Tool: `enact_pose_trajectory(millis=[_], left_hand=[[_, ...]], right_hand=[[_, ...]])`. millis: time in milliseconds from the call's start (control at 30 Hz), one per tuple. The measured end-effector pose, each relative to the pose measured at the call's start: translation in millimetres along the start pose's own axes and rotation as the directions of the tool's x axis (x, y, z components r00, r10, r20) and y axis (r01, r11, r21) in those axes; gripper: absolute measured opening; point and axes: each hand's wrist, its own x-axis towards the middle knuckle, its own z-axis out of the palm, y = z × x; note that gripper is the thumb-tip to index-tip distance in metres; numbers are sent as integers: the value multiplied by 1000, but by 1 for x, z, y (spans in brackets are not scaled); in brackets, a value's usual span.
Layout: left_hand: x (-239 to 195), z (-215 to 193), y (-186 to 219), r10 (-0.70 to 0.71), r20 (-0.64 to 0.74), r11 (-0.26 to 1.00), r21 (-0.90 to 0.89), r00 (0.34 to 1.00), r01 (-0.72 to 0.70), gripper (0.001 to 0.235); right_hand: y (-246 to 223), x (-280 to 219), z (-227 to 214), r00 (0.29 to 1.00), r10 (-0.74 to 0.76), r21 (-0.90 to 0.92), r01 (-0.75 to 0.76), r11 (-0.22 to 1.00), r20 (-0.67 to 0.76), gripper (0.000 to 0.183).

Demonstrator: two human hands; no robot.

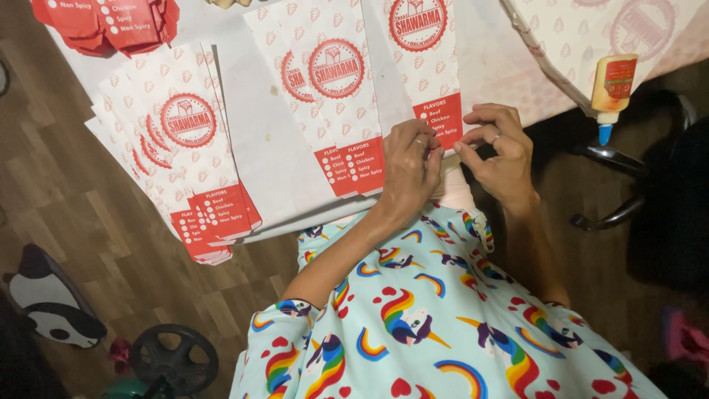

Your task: Folding and applying glue to paper shawarma bags for assembly.

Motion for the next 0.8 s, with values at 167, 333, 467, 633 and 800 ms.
enact_pose_trajectory(millis=[167, 333, 467, 633, 800], left_hand=[[0, 1, -4, 14, -17, 999, -32, 1000, -15, 8], [1, 0, -2, -5, 7, 1000, -26, 1000, 5, 9], [4, -8, -1, -61, 89, 994, -83, 994, 68, 6], [3, -9, -2, -74, 112, 991, -102, 991, 85, 11], [4, -11, -1, -93, 121, 990, -90, 988, 104, 11]], right_hand=[[-1, 2, 2, 999, 43, -19, -43, 999, -11, 17], [-5, 4, 1, 997, 77, -30, -78, 996, -31, 20], [-2, 3, -2, 992, 125, -3, -125, 992, 4, 19], [-10, 2, 2, 990, 144, -36, -143, 989, 10, 25], [-23, -3, 28, 959, 144, -268, -209, 941, -244, 23]])
